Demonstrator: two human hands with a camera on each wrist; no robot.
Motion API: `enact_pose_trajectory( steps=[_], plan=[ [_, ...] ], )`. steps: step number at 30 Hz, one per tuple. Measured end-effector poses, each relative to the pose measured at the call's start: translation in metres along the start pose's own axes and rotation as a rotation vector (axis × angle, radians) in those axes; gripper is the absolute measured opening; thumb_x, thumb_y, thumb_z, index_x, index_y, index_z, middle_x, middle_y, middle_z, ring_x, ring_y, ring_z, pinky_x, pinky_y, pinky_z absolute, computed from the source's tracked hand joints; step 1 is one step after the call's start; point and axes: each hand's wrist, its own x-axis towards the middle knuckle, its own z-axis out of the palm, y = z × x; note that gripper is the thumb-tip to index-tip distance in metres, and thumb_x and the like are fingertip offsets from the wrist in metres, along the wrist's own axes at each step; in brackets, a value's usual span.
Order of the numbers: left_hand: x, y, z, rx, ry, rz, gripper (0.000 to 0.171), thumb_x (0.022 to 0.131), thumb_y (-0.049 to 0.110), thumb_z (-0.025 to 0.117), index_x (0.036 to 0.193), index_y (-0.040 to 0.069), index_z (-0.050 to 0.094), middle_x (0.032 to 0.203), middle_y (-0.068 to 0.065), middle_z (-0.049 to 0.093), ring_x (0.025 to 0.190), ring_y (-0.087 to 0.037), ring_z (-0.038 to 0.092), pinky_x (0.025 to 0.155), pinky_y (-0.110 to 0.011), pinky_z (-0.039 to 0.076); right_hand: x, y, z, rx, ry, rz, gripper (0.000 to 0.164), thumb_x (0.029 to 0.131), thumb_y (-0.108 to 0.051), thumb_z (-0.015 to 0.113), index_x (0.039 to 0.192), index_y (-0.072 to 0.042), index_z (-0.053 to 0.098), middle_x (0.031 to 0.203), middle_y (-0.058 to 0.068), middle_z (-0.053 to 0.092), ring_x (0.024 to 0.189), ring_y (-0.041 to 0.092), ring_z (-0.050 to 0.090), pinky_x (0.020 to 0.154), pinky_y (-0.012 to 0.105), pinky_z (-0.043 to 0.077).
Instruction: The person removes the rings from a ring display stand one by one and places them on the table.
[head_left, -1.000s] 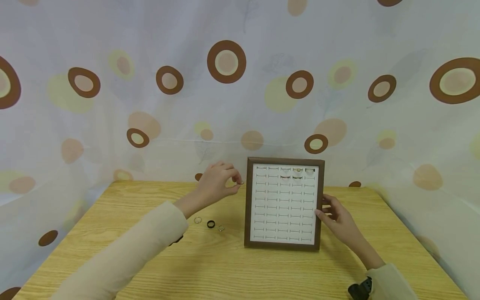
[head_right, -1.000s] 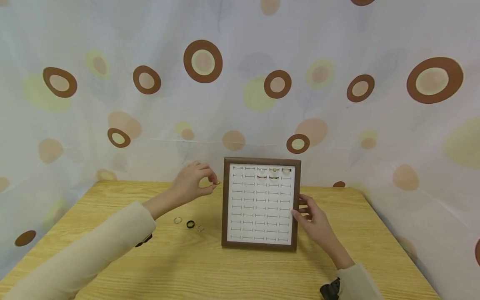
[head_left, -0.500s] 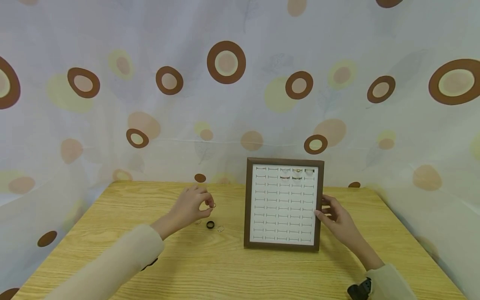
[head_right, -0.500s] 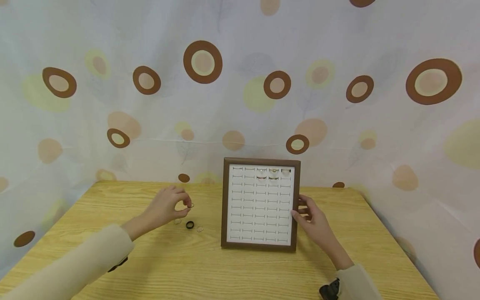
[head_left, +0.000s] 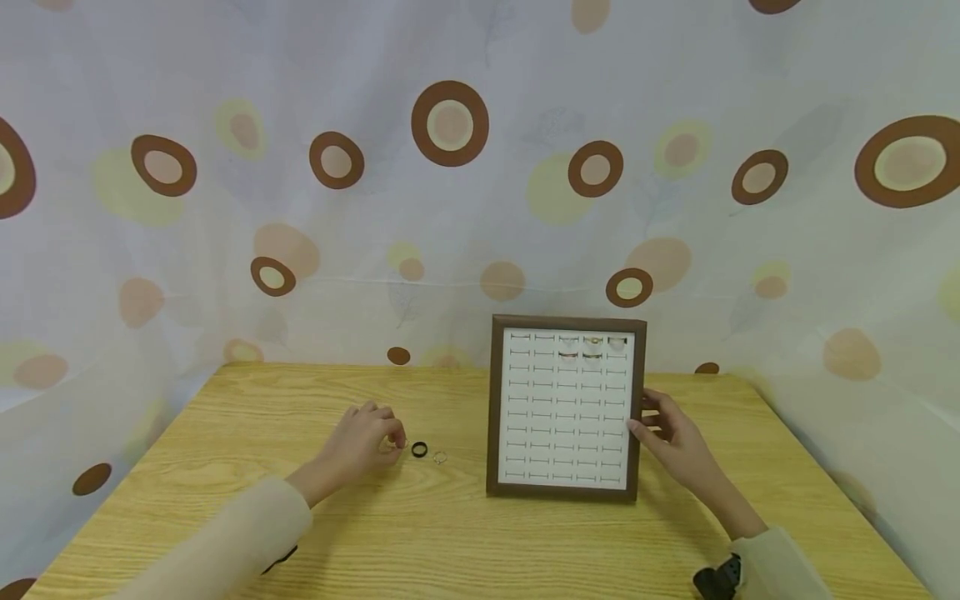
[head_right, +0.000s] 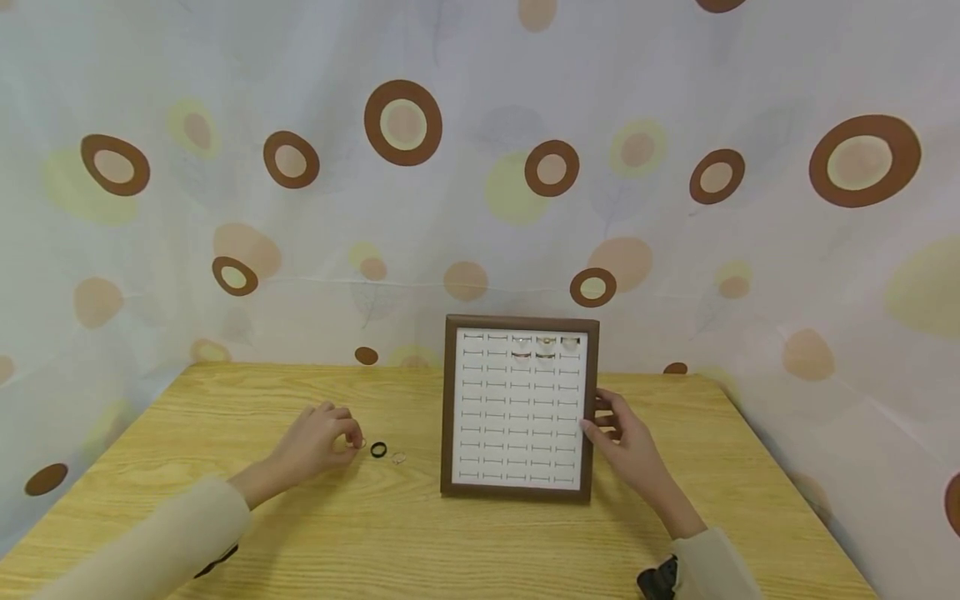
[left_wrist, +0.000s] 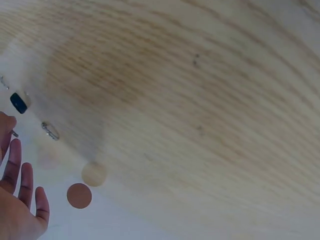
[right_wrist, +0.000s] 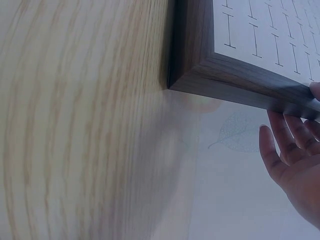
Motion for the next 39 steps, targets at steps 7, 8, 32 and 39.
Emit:
enact_pose_trajectory(
  steps=[7, 8, 32, 39],
  plan=[
    [-0.006, -0.002, 0.010, -0.024, -0.050, -0.029, 0.013, 0.073, 0.021, 0.073, 0.070, 0.027, 0.062, 0.075, 0.014, 0.053, 0.072, -0.008, 0.041, 0.067, -0.028, 0.031, 0.000, 0.000, 0.000, -0.013, 0.001, -0.005, 0.046, 0.088, -0.005, 0.057, 0.129, 0.006, 0.039, 0.116, 0.022, 0.054, 0.091, -0.001, 0.055, 0.075, 0.015, 0.046],
    [-0.007, -0.002, 0.011, -0.032, -0.050, -0.028, 0.013, 0.073, 0.022, 0.073, 0.069, 0.027, 0.062, 0.074, 0.015, 0.052, 0.072, -0.008, 0.041, 0.066, -0.028, 0.031, 0.000, 0.000, 0.000, -0.012, 0.000, -0.004, 0.046, 0.088, -0.005, 0.057, 0.129, 0.006, 0.039, 0.116, 0.022, 0.054, 0.092, -0.001, 0.054, 0.075, 0.015, 0.046],
    [-0.006, -0.001, 0.013, -0.078, -0.069, -0.017, 0.011, 0.072, 0.018, 0.074, 0.069, 0.024, 0.064, 0.070, 0.011, 0.055, 0.070, -0.009, 0.043, 0.062, -0.029, 0.031, 0.000, 0.001, 0.000, -0.014, 0.008, -0.014, 0.045, 0.088, -0.005, 0.056, 0.129, 0.004, 0.040, 0.115, 0.020, 0.055, 0.092, 0.001, 0.055, 0.075, 0.016, 0.047],
    [-0.004, 0.000, 0.009, -0.082, -0.072, -0.004, 0.010, 0.072, 0.018, 0.071, 0.071, 0.024, 0.064, 0.071, 0.012, 0.053, 0.071, -0.010, 0.042, 0.065, -0.034, 0.035, 0.000, 0.000, 0.000, -0.030, 0.011, 0.000, 0.045, 0.090, -0.008, 0.055, 0.129, 0.005, 0.040, 0.115, 0.021, 0.054, 0.092, 0.001, 0.054, 0.075, 0.016, 0.046]
  ],
)
